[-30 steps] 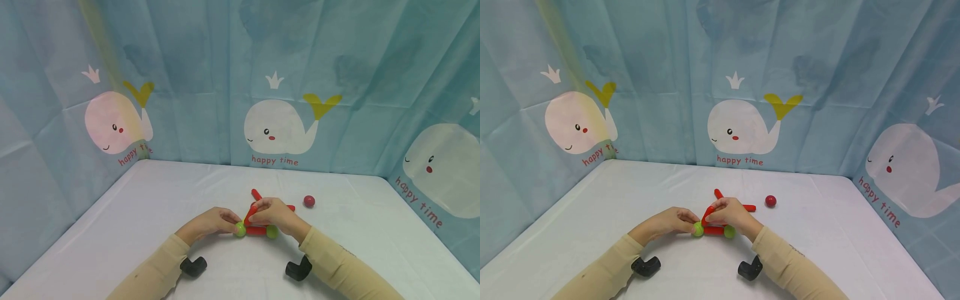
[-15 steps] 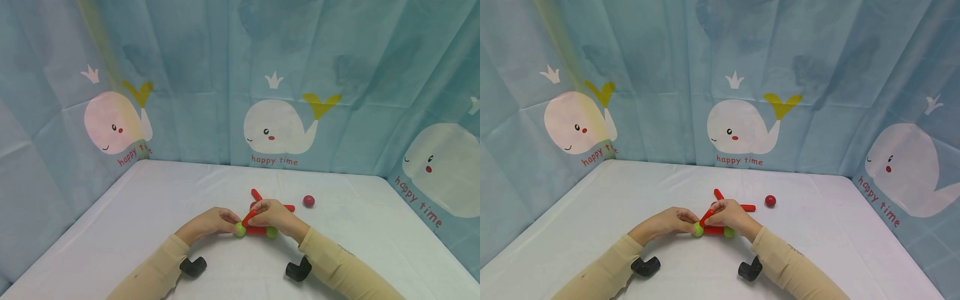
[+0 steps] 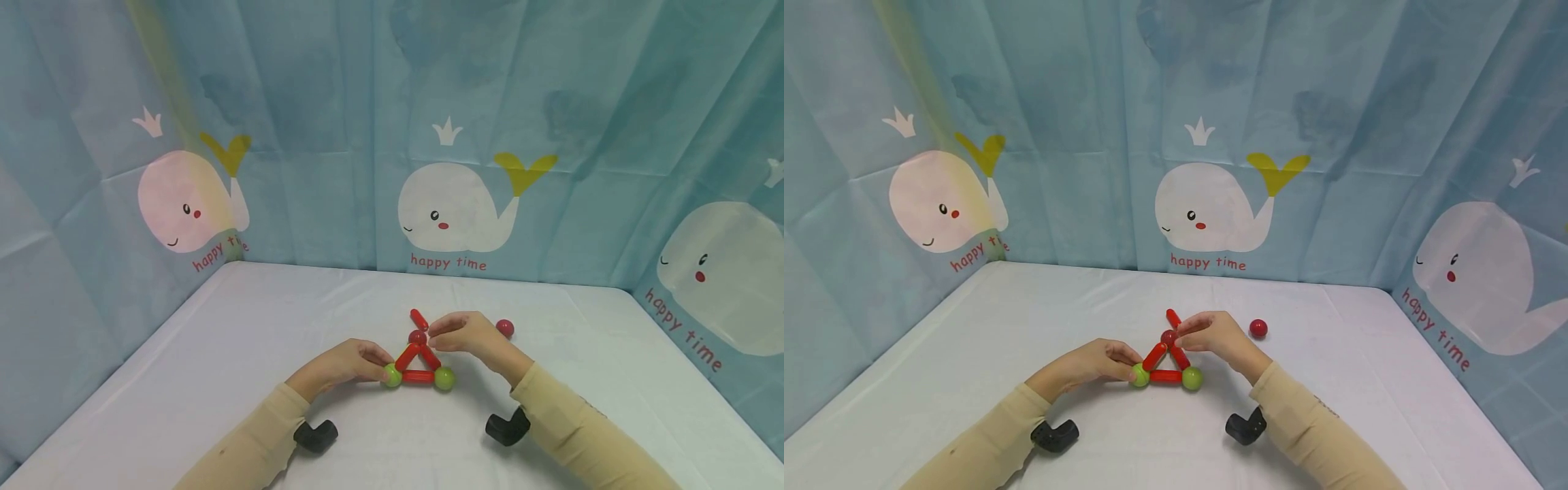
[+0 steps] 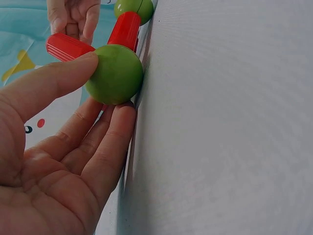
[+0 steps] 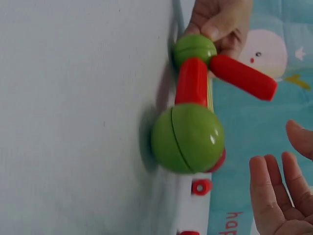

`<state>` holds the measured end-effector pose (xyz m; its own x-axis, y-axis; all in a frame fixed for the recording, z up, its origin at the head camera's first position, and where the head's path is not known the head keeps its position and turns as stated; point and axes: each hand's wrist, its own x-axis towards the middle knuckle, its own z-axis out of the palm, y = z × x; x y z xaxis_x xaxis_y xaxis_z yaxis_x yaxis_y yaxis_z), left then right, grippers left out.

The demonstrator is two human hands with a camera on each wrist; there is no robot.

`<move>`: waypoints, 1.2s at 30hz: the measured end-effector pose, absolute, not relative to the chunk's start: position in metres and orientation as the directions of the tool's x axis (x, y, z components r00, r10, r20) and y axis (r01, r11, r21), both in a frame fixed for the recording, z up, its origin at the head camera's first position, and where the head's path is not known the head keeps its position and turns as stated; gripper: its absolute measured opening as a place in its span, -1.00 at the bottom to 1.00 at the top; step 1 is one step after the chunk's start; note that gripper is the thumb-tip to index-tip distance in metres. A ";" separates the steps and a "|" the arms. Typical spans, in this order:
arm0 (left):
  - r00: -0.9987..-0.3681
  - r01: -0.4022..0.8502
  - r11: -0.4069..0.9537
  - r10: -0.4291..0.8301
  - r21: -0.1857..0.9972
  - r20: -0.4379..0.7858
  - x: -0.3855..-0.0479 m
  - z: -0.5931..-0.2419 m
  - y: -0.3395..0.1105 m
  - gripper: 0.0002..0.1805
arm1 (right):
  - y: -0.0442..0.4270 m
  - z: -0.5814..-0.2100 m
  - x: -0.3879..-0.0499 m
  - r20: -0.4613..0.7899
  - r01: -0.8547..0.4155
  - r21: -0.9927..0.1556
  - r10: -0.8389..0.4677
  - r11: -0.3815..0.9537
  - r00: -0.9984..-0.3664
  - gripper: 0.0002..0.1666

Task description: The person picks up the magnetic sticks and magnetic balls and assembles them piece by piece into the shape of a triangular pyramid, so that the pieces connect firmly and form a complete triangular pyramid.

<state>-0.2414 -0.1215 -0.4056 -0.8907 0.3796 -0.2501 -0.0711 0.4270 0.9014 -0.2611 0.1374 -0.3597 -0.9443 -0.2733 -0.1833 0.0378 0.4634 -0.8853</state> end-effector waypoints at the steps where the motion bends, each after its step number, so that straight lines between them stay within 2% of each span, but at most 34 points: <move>1: -0.891 -0.070 0.428 0.379 0.901 -0.250 -0.241 -0.406 -0.121 -0.66 | 0.141 -0.359 -0.263 -0.179 0.035 -0.886 -0.271 0.463 -0.946 -0.62; 13: -0.889 -0.072 0.421 0.384 0.904 -0.249 -0.241 -0.405 -0.122 -0.66 | 0.168 -0.359 -0.277 -0.166 0.031 -0.815 -0.182 0.579 -0.969 -0.51; 36: -0.887 -0.068 0.410 0.393 0.909 -0.244 -0.241 -0.405 -0.123 -0.67 | 0.194 -0.379 -0.303 -0.208 0.065 -0.789 -0.167 0.611 -0.964 -0.50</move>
<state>-0.2406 -0.1232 -0.4051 -0.8868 0.3927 -0.2436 -0.0683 0.4101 0.9095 -0.3028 0.1940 -0.3792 -0.9638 -0.1670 -0.2081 0.0646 0.6107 -0.7893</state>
